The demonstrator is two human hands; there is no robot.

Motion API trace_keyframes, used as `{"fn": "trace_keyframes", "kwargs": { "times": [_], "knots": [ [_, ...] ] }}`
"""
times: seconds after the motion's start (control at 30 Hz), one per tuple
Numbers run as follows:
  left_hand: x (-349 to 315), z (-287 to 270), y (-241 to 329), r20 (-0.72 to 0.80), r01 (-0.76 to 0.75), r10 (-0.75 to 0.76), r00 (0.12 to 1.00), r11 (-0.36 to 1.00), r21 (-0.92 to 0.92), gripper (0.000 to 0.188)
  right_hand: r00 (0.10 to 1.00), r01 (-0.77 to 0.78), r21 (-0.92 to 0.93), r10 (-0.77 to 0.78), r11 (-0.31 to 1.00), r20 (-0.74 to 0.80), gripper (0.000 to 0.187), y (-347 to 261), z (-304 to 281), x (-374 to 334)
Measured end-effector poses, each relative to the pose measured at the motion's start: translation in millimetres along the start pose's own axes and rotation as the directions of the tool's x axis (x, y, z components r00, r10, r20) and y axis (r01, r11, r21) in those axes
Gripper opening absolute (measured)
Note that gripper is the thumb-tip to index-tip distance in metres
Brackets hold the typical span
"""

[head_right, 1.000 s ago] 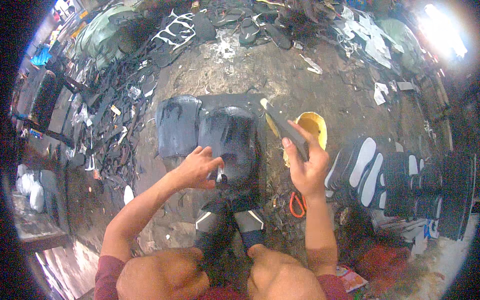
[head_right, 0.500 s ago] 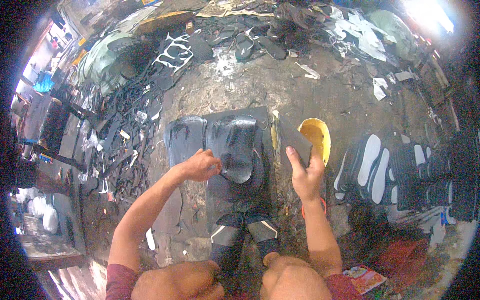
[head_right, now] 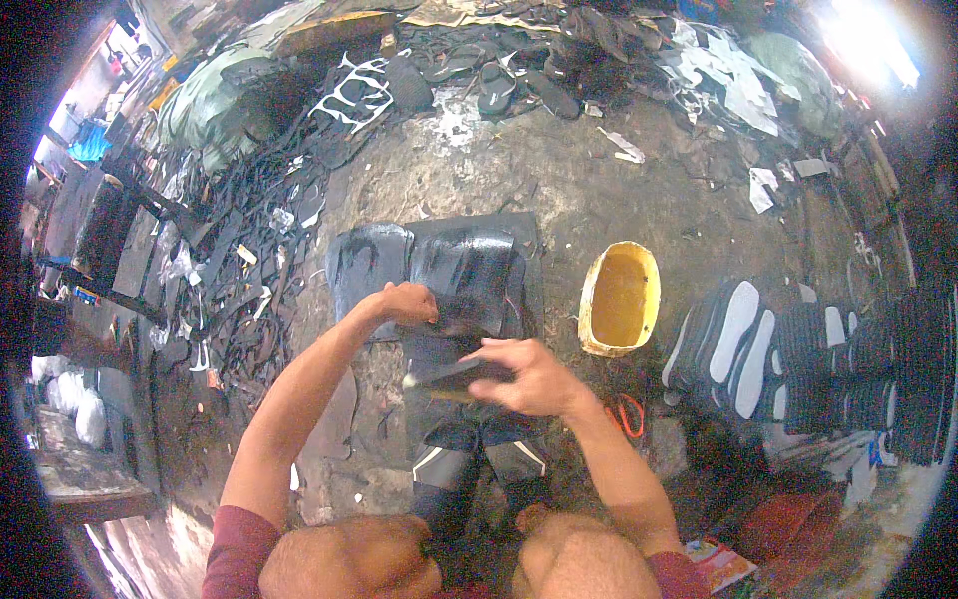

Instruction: The person sits on the floor and repeatedly applies a yellowish liquid from a small container onto black rubber pieces using a brush. They spread the liquid evenly across the surface of each piece and then set it aside.

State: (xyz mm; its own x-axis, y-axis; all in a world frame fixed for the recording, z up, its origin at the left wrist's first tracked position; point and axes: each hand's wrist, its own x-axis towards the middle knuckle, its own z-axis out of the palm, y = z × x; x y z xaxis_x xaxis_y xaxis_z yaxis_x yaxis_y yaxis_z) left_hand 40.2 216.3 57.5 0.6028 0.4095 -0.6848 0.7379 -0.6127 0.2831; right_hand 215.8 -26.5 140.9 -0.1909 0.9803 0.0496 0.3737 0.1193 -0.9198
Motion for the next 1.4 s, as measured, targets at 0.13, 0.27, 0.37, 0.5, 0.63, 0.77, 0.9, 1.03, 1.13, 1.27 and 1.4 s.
{"fn": "trace_keyframes", "kwargs": {
  "times": [0.13,0.27,0.37,0.5,0.63,0.77,0.9,1.03,1.13,1.27,1.4],
  "knots": [
    [-2.1,0.9,-4.1,-0.157,0.043,-0.038,0.987,0.999,0.033,0.035,0.972,-0.087,0.027,0.079,0.996,0.221,0.061,53.8,52.5,21.4],
    [-36.2,-47.2,-25.5,-0.839,-0.053,0.144,0.524,0.989,0.137,0.021,0.965,-0.198,0.219,0.15,0.956,0.217,0.059,58.0,58.8,26.6],
    [-81.5,-102.8,-37.6,-0.946,-0.144,0.317,0.064,0.941,0.306,0.014,0.934,-0.295,0.233,0.229,0.927,0.273,0.065,25.0,52.1,35.7],
    [-111.4,-118.8,-44.8,-0.898,-0.11,0.439,0.017,0.894,0.435,0.013,0.96,-0.221,0.067,0.204,0.973,0.193,0.068,45.8,55.8,29.4],
    [-104.0,-32.6,-108.6,-0.869,-0.092,0.414,0.271,0.91,0.405,0.014,0.954,-0.262,0.107,0.241,0.959,0.18,0.065,51.9,65.1,28.9],
    [-84.9,112.7,-174.0,-0.756,0.122,0.198,0.624,0.931,0.344,0.016,0.974,-0.227,0.193,0.224,0.955,0.036,0.057,62.2,73.3,20.3],
    [-68.2,148.0,-100.8,-0.824,0.069,-0.466,0.322,0.879,-0.471,0.048,0.886,-0.16,0.309,0.275,0.938,-0.375,0.053,1.3,14.3,-12.3],
    [-86.3,148.5,-2.7,-0.86,-0.475,-0.106,0.5,0.797,-0.374,0.066,0.433,-0.297,0.111,0.238,0.948,-0.87,0.055,19.6,-90.2,-45.9],
    [-90.3,142.1,50.0,-0.712,-0.418,0.311,0.629,0.908,0.027,0.077,0.367,-0.703,-0.18,0.135,0.688,-0.92,0.06,56.0,-141.7,-48.8],
    [-88.1,163.7,68.0,-0.705,-0.455,0.423,0.569,0.876,0.157,0.049,0.461,-0.829,-0.296,0.281,0.475,-0.842,0.038,83.0,-124.8,-37.8],
    [-88.0,177.0,80.7,-0.756,-0.418,0.391,0.525,0.892,0.171,0.041,0.45,-0.84,-0.285,0.3,0.462,-0.841,0.039,127.8,-111.1,-44.3]
  ]
}}
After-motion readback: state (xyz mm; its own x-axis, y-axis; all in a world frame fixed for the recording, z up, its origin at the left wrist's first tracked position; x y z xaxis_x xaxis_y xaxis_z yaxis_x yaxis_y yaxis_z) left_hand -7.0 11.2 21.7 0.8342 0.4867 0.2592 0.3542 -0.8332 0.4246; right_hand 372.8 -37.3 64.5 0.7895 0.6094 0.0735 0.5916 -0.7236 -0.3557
